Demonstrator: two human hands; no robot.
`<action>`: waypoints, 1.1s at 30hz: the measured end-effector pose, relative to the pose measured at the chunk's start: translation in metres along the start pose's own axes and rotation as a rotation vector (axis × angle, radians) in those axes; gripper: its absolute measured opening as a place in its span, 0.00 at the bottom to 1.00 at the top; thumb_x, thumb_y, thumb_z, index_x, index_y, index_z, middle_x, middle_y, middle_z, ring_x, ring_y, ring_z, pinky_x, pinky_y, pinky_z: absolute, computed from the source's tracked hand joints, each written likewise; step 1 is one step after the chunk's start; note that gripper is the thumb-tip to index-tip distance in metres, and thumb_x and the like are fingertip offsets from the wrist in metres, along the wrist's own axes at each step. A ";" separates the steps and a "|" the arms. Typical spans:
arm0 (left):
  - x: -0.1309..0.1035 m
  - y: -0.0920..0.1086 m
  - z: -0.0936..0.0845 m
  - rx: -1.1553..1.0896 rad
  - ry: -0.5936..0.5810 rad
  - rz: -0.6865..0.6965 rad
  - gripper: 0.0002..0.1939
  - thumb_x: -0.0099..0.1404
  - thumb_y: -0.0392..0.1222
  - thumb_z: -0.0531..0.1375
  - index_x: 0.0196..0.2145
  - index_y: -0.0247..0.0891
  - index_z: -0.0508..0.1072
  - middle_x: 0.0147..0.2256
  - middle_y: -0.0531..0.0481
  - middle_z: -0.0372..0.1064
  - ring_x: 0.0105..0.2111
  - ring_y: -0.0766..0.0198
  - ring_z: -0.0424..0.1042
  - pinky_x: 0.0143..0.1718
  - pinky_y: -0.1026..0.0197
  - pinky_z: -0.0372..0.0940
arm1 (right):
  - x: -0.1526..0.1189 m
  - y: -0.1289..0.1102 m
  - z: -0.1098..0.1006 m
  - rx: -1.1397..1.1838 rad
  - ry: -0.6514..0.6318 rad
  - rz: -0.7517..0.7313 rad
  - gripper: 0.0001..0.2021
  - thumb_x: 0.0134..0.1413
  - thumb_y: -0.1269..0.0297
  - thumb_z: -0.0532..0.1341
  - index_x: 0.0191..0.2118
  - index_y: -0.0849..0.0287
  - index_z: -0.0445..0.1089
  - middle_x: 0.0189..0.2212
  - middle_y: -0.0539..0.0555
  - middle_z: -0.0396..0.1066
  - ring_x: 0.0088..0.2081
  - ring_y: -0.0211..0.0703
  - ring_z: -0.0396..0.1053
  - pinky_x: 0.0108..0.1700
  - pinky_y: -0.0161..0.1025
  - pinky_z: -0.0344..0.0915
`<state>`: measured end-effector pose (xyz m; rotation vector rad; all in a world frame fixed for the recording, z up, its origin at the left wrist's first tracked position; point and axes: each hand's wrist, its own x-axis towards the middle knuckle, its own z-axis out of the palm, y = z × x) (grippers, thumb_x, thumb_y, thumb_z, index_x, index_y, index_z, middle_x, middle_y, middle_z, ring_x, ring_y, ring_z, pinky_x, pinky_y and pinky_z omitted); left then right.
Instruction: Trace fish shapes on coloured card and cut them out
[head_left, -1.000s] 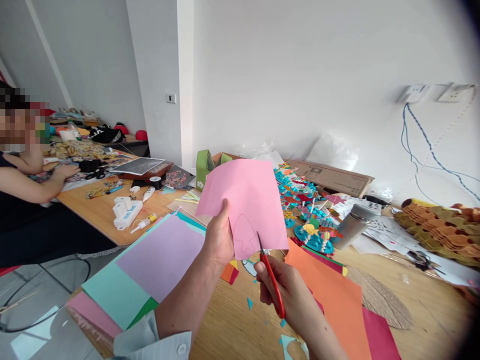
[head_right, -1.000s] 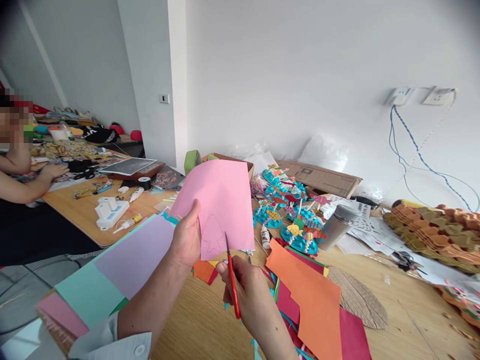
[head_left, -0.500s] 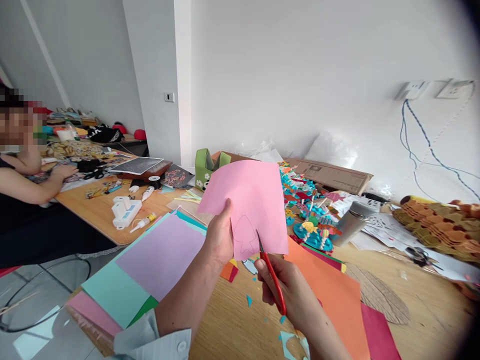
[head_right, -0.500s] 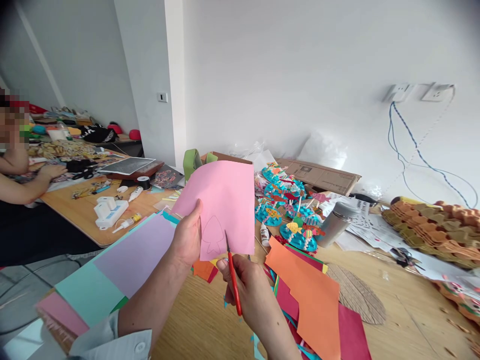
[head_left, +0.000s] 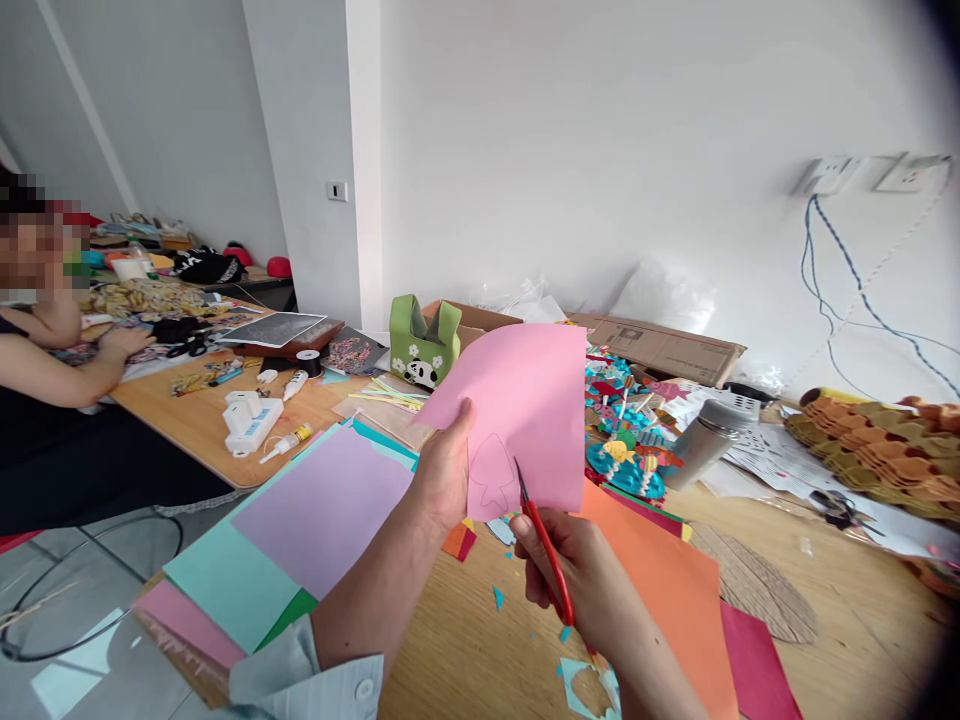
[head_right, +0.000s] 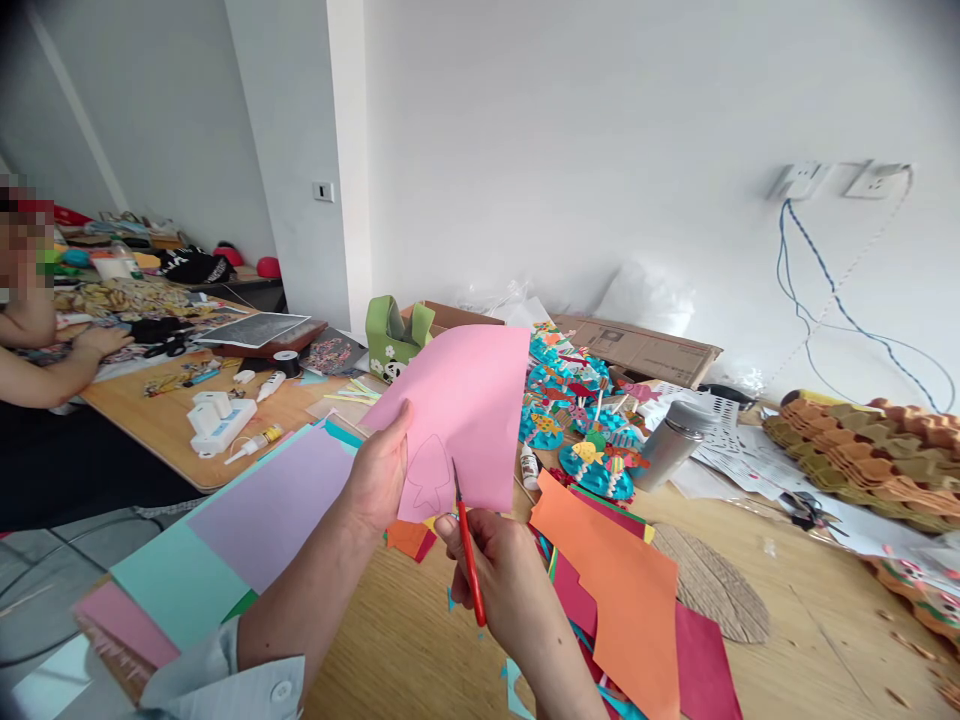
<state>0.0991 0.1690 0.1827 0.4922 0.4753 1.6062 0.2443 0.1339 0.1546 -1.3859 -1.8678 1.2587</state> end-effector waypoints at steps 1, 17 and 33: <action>0.000 0.000 0.000 0.002 0.008 -0.005 0.20 0.65 0.47 0.60 0.51 0.33 0.72 0.48 0.40 0.73 0.53 0.50 0.70 0.58 0.50 0.60 | 0.000 -0.001 0.000 0.014 0.001 0.012 0.29 0.51 0.32 0.51 0.25 0.57 0.61 0.12 0.49 0.65 0.14 0.34 0.57 0.18 0.31 0.52; 0.004 -0.002 -0.010 0.016 0.016 0.054 0.23 0.63 0.52 0.63 0.49 0.33 0.73 0.50 0.39 0.72 0.53 0.49 0.69 0.57 0.49 0.61 | -0.002 0.004 -0.005 -0.155 -0.099 -0.059 0.30 0.58 0.35 0.46 0.29 0.59 0.67 0.21 0.54 0.74 0.21 0.37 0.68 0.22 0.32 0.58; 0.005 0.000 -0.007 -0.013 0.010 -0.024 0.19 0.65 0.50 0.60 0.46 0.31 0.74 0.49 0.39 0.73 0.53 0.49 0.70 0.57 0.48 0.62 | -0.012 0.003 -0.018 0.039 -0.210 -0.038 0.30 0.58 0.35 0.46 0.33 0.61 0.66 0.19 0.52 0.70 0.18 0.34 0.64 0.18 0.30 0.58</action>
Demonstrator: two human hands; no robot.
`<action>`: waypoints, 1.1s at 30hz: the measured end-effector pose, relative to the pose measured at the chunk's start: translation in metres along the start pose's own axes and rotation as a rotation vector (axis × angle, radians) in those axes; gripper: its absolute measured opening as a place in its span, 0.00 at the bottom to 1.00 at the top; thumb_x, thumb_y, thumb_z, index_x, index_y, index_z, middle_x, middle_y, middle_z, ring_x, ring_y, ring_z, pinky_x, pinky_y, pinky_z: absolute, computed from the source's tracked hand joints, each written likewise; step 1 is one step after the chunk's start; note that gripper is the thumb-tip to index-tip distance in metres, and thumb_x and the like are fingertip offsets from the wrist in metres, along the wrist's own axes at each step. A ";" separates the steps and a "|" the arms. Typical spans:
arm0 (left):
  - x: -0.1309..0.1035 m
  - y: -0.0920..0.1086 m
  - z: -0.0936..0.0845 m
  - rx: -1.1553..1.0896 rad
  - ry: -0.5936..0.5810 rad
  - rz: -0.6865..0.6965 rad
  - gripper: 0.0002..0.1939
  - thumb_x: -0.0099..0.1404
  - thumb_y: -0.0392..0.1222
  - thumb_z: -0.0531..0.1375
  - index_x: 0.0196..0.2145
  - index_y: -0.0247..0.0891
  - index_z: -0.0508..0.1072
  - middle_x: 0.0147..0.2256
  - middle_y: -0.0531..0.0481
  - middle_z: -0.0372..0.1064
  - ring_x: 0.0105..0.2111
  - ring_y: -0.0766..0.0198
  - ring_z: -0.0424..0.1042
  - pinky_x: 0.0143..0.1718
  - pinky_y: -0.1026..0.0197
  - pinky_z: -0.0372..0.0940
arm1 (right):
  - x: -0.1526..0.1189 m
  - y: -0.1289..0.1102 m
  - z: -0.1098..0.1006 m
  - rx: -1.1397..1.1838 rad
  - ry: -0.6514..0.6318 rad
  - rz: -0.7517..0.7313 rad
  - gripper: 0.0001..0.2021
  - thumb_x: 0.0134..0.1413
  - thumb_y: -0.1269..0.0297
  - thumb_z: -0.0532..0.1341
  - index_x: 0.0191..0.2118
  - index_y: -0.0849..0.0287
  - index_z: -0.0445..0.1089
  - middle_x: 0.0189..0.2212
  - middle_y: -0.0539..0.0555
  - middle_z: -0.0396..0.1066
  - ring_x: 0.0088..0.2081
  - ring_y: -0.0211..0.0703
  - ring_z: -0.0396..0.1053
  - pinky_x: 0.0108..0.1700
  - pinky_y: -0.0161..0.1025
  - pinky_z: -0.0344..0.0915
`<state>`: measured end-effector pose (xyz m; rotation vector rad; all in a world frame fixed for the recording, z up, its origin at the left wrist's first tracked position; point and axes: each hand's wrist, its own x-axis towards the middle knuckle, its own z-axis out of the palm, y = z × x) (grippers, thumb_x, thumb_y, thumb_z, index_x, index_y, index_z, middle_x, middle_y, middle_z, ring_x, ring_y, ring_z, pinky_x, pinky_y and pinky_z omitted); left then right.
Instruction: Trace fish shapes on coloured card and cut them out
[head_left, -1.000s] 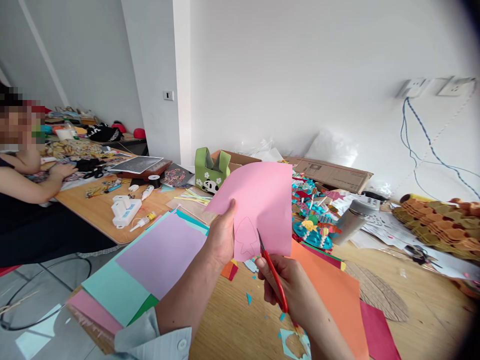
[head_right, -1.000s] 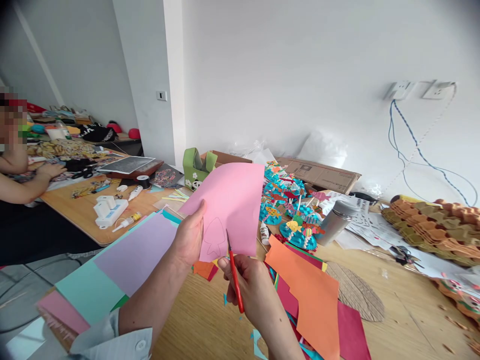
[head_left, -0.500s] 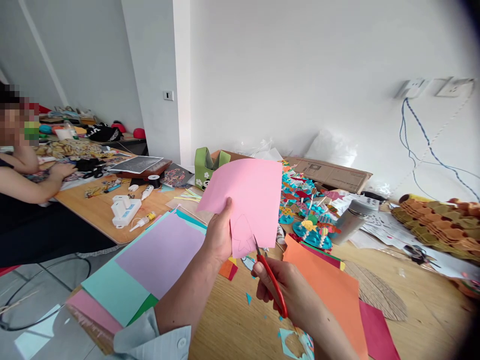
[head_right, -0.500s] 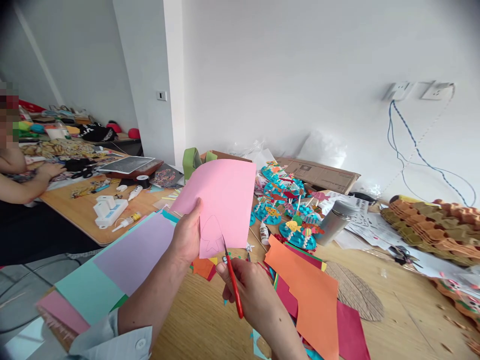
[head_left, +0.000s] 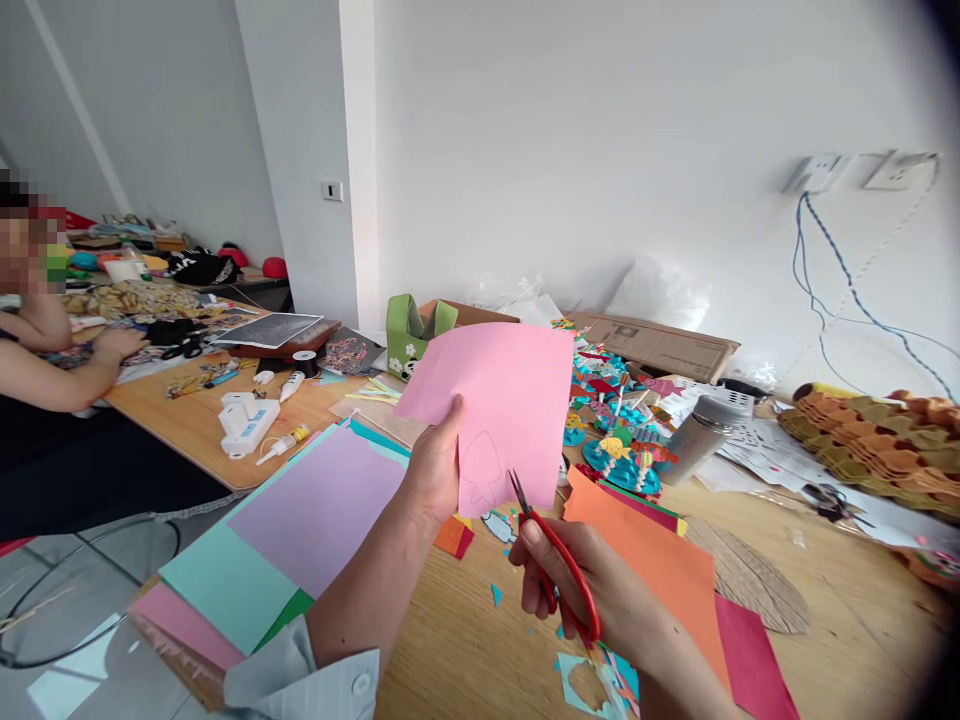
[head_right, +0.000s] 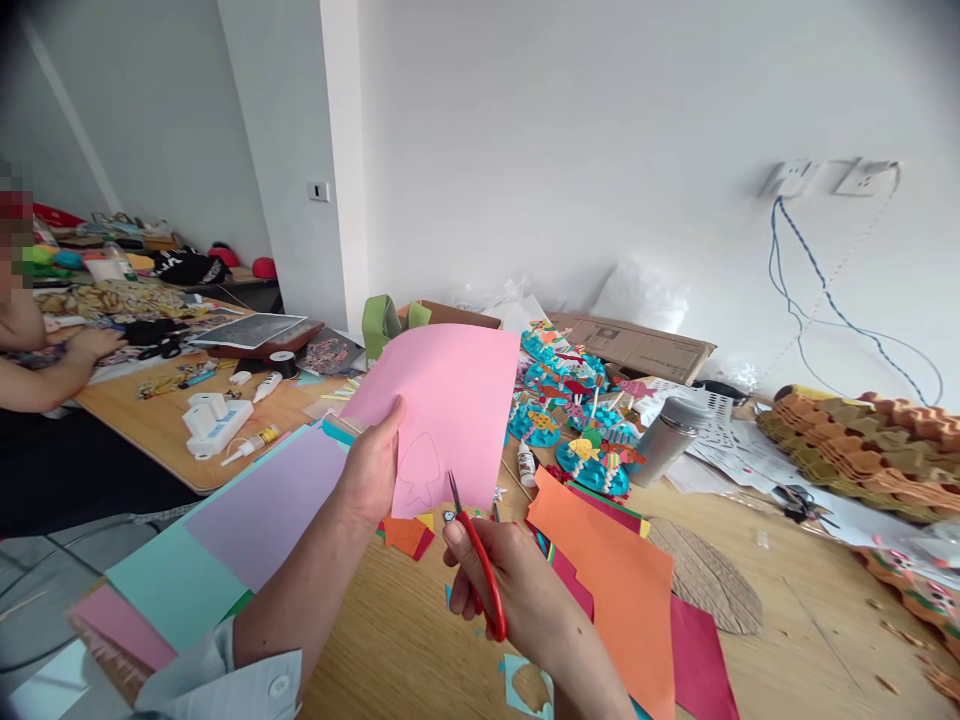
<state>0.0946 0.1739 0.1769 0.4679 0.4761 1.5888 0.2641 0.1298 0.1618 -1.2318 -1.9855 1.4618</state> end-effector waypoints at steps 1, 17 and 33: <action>-0.001 0.000 0.001 -0.001 -0.003 -0.008 0.19 0.66 0.49 0.60 0.46 0.31 0.74 0.49 0.38 0.73 0.53 0.49 0.70 0.57 0.49 0.62 | 0.000 0.000 0.000 -0.006 0.002 -0.006 0.30 0.58 0.35 0.46 0.32 0.61 0.66 0.19 0.52 0.70 0.19 0.34 0.64 0.19 0.30 0.59; -0.003 0.000 0.005 -0.006 -0.061 -0.167 0.20 0.68 0.44 0.56 0.53 0.28 0.70 0.47 0.37 0.74 0.50 0.50 0.72 0.56 0.50 0.62 | 0.003 0.001 -0.001 0.076 -0.018 0.048 0.31 0.56 0.35 0.50 0.35 0.64 0.67 0.20 0.52 0.70 0.17 0.32 0.63 0.16 0.28 0.58; -0.006 -0.002 0.009 -0.044 -0.136 -0.308 0.23 0.70 0.49 0.52 0.52 0.28 0.71 0.44 0.36 0.75 0.48 0.48 0.72 0.52 0.50 0.64 | 0.007 -0.001 0.001 0.095 0.039 0.009 0.30 0.57 0.35 0.49 0.34 0.63 0.67 0.20 0.51 0.70 0.18 0.33 0.64 0.16 0.27 0.60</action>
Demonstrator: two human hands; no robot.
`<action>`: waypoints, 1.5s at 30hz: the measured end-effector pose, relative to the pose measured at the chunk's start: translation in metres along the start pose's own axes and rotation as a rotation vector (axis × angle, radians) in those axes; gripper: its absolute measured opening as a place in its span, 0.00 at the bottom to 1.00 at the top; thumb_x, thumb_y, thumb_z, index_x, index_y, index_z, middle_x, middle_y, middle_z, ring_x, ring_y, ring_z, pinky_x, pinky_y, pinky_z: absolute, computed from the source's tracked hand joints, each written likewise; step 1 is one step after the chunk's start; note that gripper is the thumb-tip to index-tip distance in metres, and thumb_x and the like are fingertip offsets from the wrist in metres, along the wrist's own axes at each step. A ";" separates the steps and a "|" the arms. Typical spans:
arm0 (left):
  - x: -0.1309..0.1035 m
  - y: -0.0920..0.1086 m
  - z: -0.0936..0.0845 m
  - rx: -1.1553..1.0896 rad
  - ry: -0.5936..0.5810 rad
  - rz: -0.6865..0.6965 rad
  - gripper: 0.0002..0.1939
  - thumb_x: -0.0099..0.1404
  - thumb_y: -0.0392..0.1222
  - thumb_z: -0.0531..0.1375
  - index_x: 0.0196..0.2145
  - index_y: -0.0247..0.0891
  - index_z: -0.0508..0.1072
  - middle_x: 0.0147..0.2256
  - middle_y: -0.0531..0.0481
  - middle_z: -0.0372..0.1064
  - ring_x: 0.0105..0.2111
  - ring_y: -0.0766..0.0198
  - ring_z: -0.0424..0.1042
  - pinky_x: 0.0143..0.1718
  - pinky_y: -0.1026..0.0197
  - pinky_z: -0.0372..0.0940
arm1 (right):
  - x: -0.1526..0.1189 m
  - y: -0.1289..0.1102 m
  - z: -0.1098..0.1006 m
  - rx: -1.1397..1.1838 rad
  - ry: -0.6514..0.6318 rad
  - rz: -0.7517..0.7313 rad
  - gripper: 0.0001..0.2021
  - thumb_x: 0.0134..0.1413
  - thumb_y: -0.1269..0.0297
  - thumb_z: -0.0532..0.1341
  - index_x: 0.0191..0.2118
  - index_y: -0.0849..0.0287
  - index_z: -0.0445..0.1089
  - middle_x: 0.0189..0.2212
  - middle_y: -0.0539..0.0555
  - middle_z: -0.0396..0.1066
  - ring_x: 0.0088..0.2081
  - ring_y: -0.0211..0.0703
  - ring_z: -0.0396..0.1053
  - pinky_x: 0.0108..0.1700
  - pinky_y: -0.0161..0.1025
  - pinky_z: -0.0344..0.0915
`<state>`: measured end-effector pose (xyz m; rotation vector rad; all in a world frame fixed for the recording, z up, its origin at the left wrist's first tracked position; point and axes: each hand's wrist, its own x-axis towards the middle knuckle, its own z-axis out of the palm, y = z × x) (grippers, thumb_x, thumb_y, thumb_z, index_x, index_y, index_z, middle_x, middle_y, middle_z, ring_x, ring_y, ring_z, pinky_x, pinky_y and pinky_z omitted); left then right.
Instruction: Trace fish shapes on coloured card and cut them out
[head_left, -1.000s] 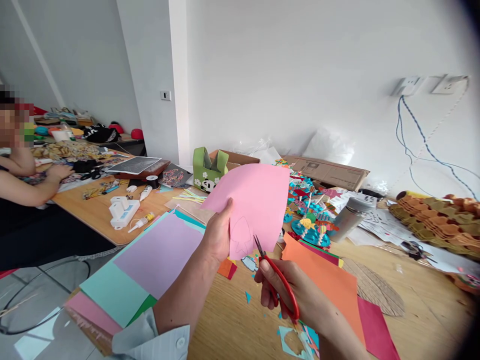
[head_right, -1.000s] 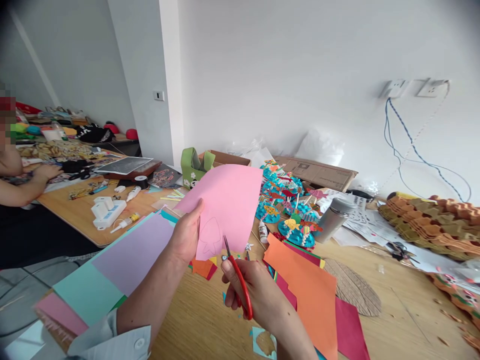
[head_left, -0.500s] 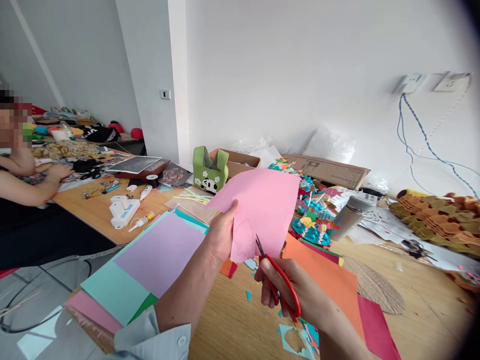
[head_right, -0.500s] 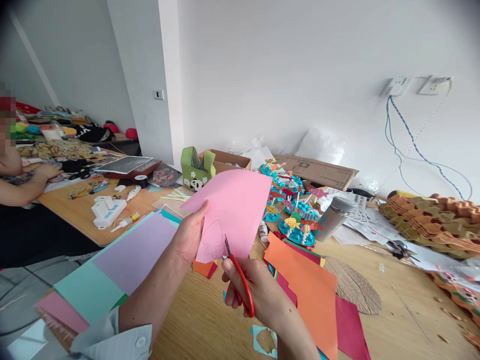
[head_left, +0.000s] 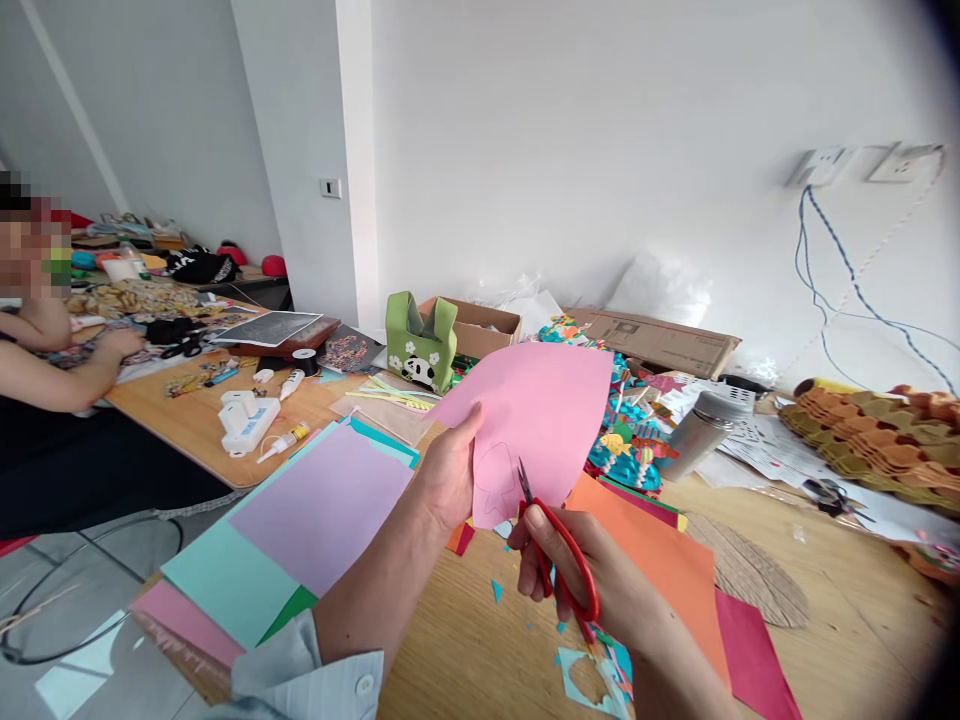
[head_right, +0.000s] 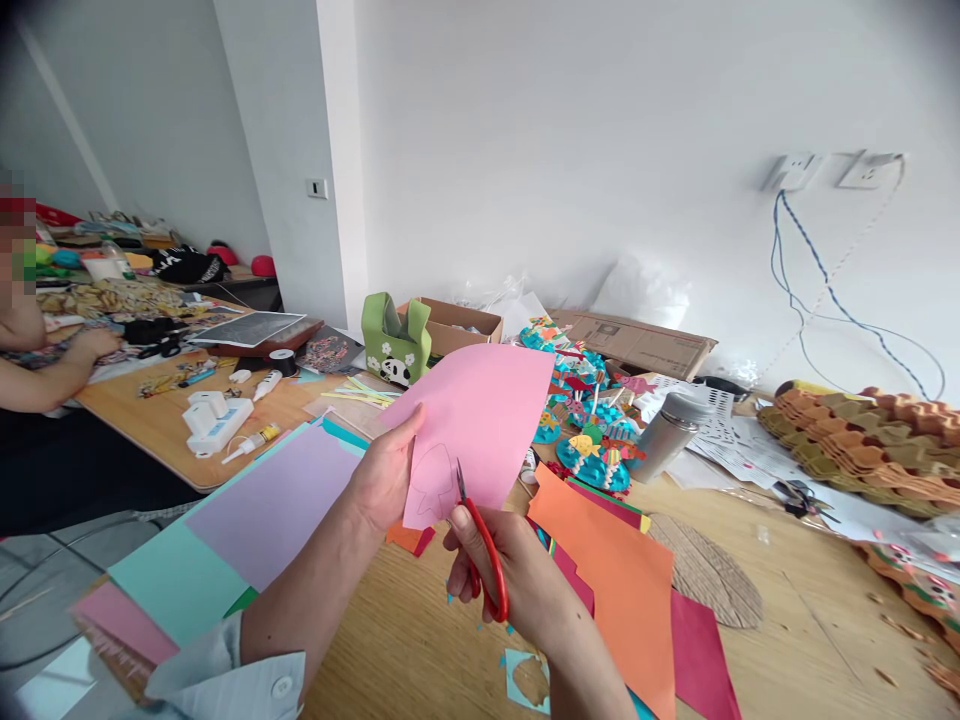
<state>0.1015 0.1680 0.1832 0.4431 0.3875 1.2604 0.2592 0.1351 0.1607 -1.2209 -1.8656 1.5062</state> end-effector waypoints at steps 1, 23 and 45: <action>0.000 0.000 0.000 -0.007 -0.012 -0.008 0.23 0.70 0.49 0.51 0.52 0.28 0.71 0.44 0.37 0.75 0.48 0.49 0.72 0.52 0.50 0.64 | 0.000 0.001 0.000 0.002 0.005 -0.014 0.30 0.57 0.35 0.49 0.34 0.63 0.67 0.20 0.52 0.70 0.19 0.33 0.65 0.16 0.27 0.61; 0.005 -0.001 -0.004 0.011 0.086 0.034 0.20 0.69 0.45 0.55 0.52 0.28 0.70 0.44 0.37 0.75 0.46 0.50 0.74 0.53 0.50 0.64 | -0.001 -0.003 0.000 0.037 0.011 0.018 0.30 0.54 0.33 0.51 0.32 0.61 0.64 0.17 0.50 0.67 0.16 0.32 0.62 0.14 0.27 0.57; 0.007 -0.003 -0.007 0.048 0.138 0.093 0.17 0.66 0.43 0.59 0.48 0.28 0.73 0.41 0.38 0.76 0.42 0.52 0.75 0.49 0.52 0.67 | -0.003 -0.008 0.003 -0.014 0.054 0.076 0.32 0.49 0.29 0.51 0.30 0.60 0.63 0.15 0.49 0.66 0.14 0.32 0.59 0.14 0.29 0.56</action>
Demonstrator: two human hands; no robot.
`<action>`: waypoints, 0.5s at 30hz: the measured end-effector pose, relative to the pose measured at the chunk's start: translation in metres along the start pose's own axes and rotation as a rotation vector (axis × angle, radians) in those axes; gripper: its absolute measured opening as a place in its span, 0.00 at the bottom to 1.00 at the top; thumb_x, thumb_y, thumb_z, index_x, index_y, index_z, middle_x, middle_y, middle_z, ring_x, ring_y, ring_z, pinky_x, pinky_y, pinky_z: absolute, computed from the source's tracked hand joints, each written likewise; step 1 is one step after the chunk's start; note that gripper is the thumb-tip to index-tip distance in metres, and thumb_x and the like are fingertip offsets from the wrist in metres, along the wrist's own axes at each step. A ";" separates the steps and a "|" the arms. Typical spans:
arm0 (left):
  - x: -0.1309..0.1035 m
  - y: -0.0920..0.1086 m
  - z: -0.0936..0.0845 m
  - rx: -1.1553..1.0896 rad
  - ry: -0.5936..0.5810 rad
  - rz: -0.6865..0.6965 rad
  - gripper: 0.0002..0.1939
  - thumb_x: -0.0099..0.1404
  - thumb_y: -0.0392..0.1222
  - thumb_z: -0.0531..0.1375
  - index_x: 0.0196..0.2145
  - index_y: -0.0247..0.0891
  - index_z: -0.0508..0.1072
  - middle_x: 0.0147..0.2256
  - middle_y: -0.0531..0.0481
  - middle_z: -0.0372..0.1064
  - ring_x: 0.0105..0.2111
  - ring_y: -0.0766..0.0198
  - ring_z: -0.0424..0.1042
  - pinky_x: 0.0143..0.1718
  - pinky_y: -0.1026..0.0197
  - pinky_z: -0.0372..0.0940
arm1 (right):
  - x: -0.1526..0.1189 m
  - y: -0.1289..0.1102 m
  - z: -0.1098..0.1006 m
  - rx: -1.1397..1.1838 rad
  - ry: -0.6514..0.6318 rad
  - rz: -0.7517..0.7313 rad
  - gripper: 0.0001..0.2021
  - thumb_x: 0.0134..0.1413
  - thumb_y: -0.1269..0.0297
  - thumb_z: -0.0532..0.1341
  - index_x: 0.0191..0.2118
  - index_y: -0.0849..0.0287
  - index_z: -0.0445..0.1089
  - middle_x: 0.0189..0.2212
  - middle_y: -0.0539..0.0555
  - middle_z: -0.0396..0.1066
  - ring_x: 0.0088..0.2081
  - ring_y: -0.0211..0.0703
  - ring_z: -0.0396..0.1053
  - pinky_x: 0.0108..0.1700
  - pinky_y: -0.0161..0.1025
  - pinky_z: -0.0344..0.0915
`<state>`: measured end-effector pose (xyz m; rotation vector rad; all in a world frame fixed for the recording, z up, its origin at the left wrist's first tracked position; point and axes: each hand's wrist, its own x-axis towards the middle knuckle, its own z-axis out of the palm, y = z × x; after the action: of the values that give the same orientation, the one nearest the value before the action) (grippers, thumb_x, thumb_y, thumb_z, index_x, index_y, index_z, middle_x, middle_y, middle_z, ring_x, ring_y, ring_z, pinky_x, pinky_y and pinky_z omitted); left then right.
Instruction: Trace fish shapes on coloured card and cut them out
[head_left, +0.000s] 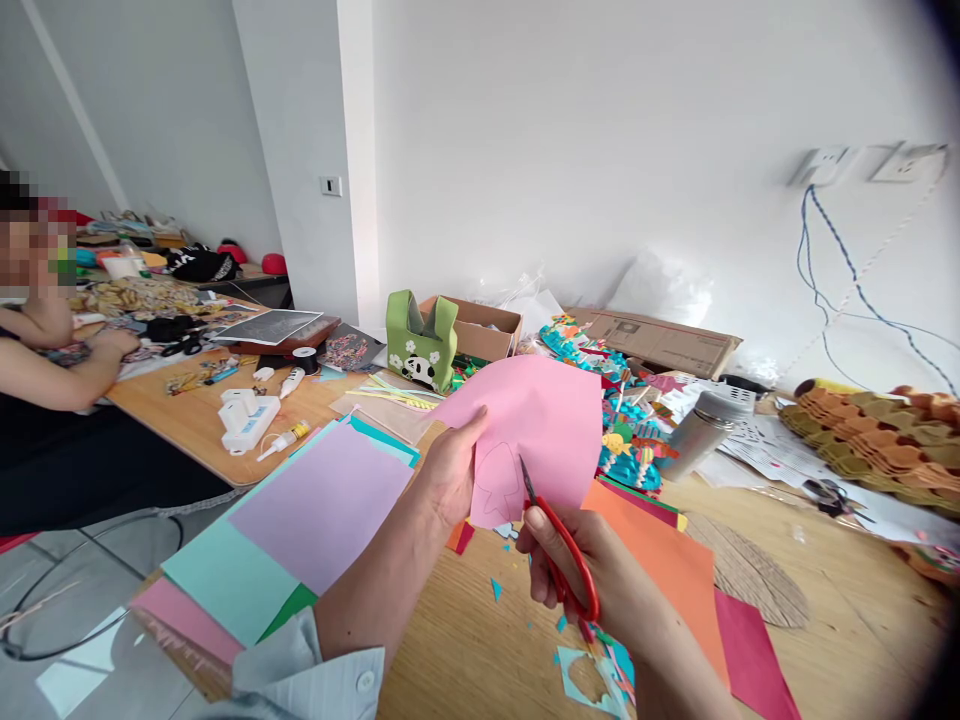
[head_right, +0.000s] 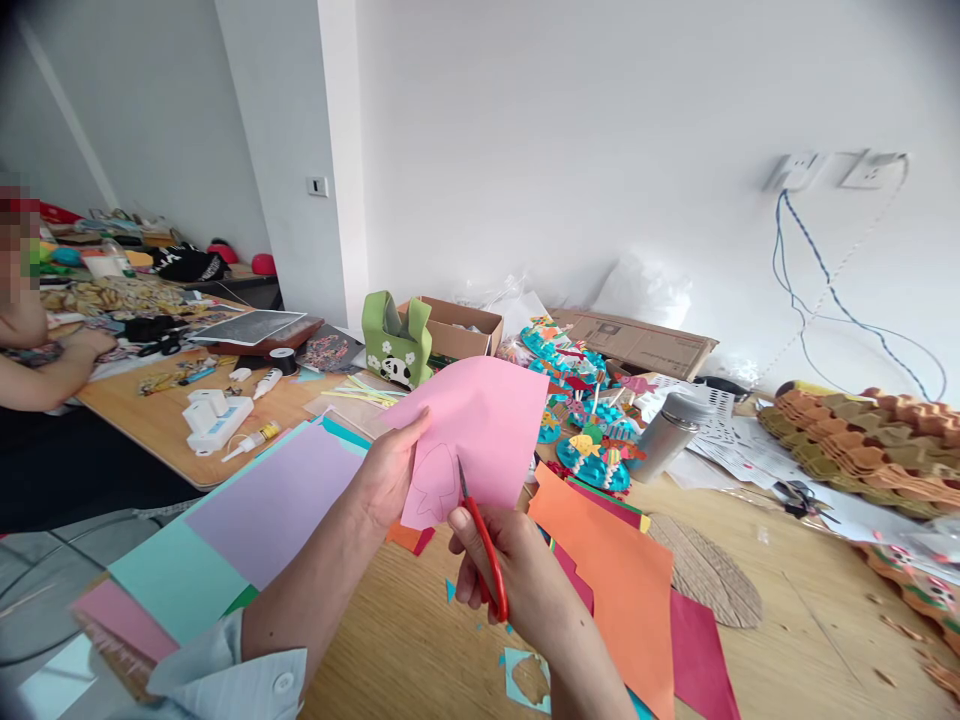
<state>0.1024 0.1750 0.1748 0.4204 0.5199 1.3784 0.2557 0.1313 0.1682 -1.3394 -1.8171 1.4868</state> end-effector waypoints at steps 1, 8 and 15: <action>0.000 0.000 0.000 -0.001 -0.001 -0.001 0.17 0.66 0.43 0.59 0.48 0.28 0.73 0.41 0.38 0.76 0.42 0.52 0.75 0.49 0.52 0.67 | 0.000 0.000 0.000 -0.004 0.002 0.003 0.32 0.49 0.29 0.51 0.30 0.60 0.63 0.15 0.48 0.66 0.13 0.31 0.58 0.14 0.29 0.55; 0.004 -0.002 -0.004 0.008 0.024 0.017 0.17 0.65 0.43 0.61 0.47 0.29 0.74 0.41 0.37 0.76 0.43 0.51 0.75 0.50 0.52 0.66 | 0.000 -0.002 -0.002 -0.038 0.015 0.003 0.32 0.49 0.29 0.51 0.28 0.59 0.63 0.12 0.49 0.65 0.11 0.30 0.55 0.14 0.29 0.52; 0.003 -0.002 -0.003 -0.001 0.014 0.009 0.20 0.64 0.43 0.61 0.51 0.30 0.71 0.42 0.37 0.75 0.43 0.51 0.76 0.50 0.50 0.66 | -0.002 0.000 -0.002 -0.028 -0.002 -0.012 0.32 0.51 0.30 0.50 0.29 0.60 0.64 0.14 0.50 0.67 0.13 0.31 0.59 0.14 0.29 0.56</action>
<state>0.1025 0.1772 0.1706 0.4132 0.5294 1.3910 0.2582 0.1309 0.1689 -1.3379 -1.8502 1.4621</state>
